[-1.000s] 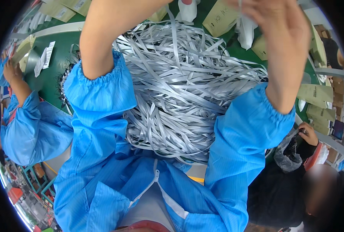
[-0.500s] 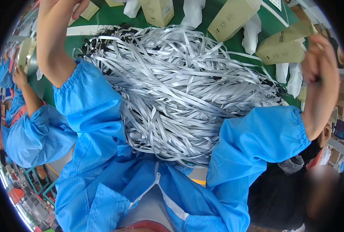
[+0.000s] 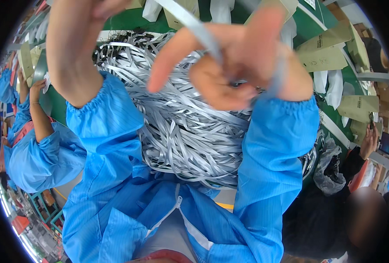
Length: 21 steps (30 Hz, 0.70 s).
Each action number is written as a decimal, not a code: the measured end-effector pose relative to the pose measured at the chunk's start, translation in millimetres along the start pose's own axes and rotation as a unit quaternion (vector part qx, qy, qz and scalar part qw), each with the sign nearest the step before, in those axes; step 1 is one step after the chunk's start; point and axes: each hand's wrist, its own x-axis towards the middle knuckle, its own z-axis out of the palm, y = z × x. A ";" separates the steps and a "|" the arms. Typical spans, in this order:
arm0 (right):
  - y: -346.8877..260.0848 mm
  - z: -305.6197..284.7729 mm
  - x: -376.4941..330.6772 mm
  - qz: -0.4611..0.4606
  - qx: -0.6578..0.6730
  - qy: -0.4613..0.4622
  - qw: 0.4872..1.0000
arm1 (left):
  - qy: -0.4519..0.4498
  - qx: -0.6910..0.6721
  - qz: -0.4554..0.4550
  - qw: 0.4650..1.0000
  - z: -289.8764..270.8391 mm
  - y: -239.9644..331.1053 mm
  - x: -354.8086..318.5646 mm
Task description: Sorting and organizing white ribbon cables on a factory assembly line.
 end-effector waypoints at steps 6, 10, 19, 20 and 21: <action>-35.1 -0.6 -44.1 -0.042 0.139 0.127 0.981 | -0.006 -0.034 -0.015 0.999 -21.5 -13.1 7.0; -37.9 -9.8 -56.5 -0.053 0.079 0.112 0.989 | -0.014 0.035 -0.029 0.999 -33.3 -13.0 3.2; -20.4 9.5 -57.8 0.177 -0.431 0.482 0.742 | -0.186 0.023 -0.071 0.980 1.0 -1.5 -16.4; -20.9 5.9 -61.6 0.125 -0.444 0.496 0.735 | -0.176 0.015 -0.049 0.983 1.3 -0.1 -17.8; -18.3 8.3 -60.1 0.123 -0.444 0.495 0.737 | -0.165 0.008 -0.029 0.986 0.9 -0.5 -19.0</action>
